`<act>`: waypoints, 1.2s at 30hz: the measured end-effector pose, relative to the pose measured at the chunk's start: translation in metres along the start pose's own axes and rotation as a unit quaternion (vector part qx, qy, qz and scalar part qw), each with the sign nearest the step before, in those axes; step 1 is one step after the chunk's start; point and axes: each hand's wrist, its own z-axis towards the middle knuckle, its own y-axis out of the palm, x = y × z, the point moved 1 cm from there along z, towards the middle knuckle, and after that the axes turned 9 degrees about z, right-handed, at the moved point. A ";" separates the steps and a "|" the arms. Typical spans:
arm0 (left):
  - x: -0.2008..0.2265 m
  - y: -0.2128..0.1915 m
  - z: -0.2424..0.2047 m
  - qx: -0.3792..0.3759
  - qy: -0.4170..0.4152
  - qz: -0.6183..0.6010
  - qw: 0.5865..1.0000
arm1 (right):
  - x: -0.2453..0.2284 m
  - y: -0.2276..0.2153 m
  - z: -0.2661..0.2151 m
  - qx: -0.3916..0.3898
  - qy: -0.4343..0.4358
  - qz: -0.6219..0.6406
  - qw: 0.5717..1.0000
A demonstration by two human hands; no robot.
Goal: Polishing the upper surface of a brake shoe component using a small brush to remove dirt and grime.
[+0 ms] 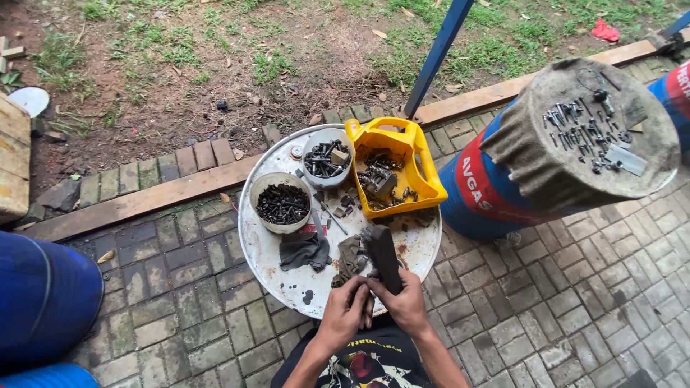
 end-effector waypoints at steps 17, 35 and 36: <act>0.014 -0.009 -0.014 0.162 0.107 0.074 0.978 | 0.014 -0.020 0.037 -0.092 -0.023 -0.123 0.988; -0.015 -0.014 -0.024 0.223 0.094 0.188 0.952 | 0.049 -0.036 -0.005 0.006 -0.035 -0.213 0.976; -0.018 -0.013 -0.021 0.218 0.100 0.193 0.951 | 0.037 -0.024 -0.004 -0.015 -0.071 -0.202 0.977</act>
